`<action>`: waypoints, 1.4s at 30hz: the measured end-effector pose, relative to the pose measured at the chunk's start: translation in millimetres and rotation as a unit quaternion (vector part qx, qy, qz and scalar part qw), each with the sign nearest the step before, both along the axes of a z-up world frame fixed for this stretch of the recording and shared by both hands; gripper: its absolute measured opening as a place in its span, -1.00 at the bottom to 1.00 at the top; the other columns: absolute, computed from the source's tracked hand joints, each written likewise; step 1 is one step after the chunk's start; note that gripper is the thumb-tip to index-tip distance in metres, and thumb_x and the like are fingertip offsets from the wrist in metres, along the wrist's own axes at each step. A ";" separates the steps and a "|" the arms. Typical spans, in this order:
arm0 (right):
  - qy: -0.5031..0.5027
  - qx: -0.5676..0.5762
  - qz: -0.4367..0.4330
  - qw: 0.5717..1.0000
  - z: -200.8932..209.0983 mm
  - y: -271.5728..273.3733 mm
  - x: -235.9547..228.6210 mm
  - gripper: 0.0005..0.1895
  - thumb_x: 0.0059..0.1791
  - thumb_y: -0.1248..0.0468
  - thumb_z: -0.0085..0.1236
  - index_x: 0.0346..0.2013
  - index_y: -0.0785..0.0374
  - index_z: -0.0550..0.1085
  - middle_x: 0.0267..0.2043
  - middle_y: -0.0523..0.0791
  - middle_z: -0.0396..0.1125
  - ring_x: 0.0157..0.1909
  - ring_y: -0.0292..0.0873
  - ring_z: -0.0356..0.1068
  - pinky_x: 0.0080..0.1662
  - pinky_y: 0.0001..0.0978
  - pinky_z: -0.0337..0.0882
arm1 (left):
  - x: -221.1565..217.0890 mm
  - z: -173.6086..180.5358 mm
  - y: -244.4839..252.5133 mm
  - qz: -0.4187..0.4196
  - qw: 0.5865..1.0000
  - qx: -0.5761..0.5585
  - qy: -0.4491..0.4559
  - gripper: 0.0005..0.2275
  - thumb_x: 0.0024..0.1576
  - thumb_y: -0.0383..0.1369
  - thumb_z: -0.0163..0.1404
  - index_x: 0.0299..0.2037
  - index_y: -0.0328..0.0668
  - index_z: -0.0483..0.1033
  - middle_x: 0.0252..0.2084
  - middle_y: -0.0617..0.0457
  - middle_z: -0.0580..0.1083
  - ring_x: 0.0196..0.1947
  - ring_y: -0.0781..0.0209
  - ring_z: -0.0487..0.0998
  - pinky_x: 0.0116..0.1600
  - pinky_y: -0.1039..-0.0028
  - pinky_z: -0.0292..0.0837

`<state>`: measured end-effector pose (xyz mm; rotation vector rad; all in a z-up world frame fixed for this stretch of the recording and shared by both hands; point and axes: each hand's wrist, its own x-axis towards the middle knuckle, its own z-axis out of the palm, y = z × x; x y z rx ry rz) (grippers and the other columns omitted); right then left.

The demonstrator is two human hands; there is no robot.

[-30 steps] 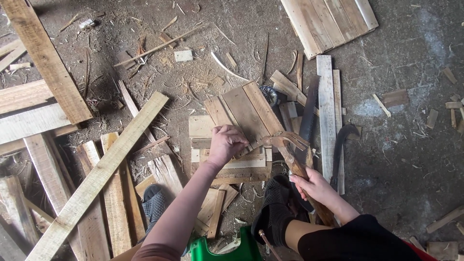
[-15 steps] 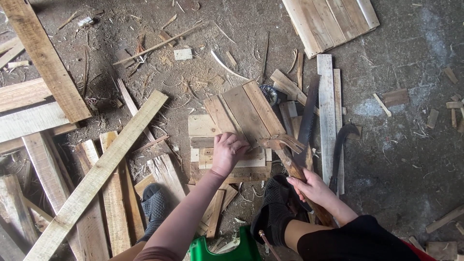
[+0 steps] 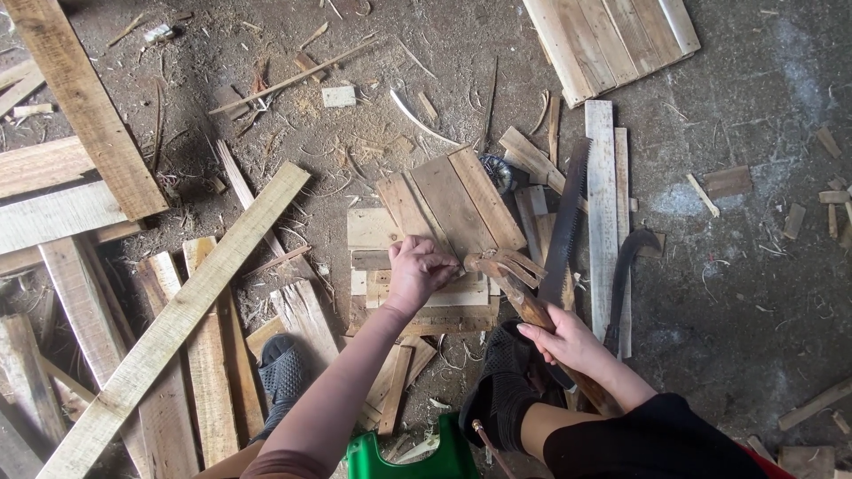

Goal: The person hammers nails into a small wooden structure using a hammer. They repeatedly pick up nails from a small container and hammer them into the wood. The person also adjusts the position of the wooden structure and picks up a piece of wood at the end.

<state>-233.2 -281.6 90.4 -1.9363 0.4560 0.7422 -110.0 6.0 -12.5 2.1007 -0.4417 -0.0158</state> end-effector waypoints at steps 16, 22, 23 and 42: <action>-0.017 -0.082 0.073 0.994 32.6 31.6 19.8 -0.45 -0.04 0.11 0.25 0.12 0.41 0.41 -0.72 0.01 0.41 -0.73 -0.14 0.45 -0.65 -0.43 0.46 | 6.1 9.7 -0.2 -0.021 0.996 0.080 0.036 -0.89 -0.10 -0.12 0.25 -0.37 0.39 0.66 -0.37 0.31 0.49 -0.03 0.24 0.40 0.14 0.22 0.10; -0.019 -0.095 0.078 0.992 22.2 24.3 19.0 -0.41 -0.04 0.10 0.24 0.14 0.45 0.38 -0.71 0.03 0.40 -0.72 -0.12 0.45 -0.63 -0.41 0.45 | 5.0 11.7 0.0 -0.024 0.996 0.080 0.042 -0.87 -0.12 -0.11 0.25 -0.36 0.41 0.67 -0.35 0.33 0.51 -0.03 0.25 0.40 0.15 0.23 0.09; -0.012 -0.105 0.092 0.990 19.5 24.1 21.7 -0.39 -0.04 0.08 0.22 0.14 0.46 0.36 -0.72 0.02 0.39 -0.73 -0.13 0.44 -0.64 -0.41 0.43 | 6.3 9.3 0.0 -0.025 0.995 0.088 0.043 -0.87 -0.12 -0.11 0.25 -0.36 0.43 0.67 -0.34 0.34 0.51 -0.02 0.26 0.39 0.17 0.22 0.08; -0.028 -0.117 0.096 0.988 32.8 28.9 23.6 -0.43 -0.04 0.07 0.24 0.11 0.42 0.40 -0.71 0.01 0.40 -0.70 -0.14 0.46 -0.63 -0.42 0.44 | 5.5 16.1 -2.3 -0.028 0.994 0.091 0.046 -0.88 -0.09 -0.06 0.25 -0.35 0.43 0.66 -0.34 0.35 0.50 -0.02 0.27 0.39 0.16 0.21 0.08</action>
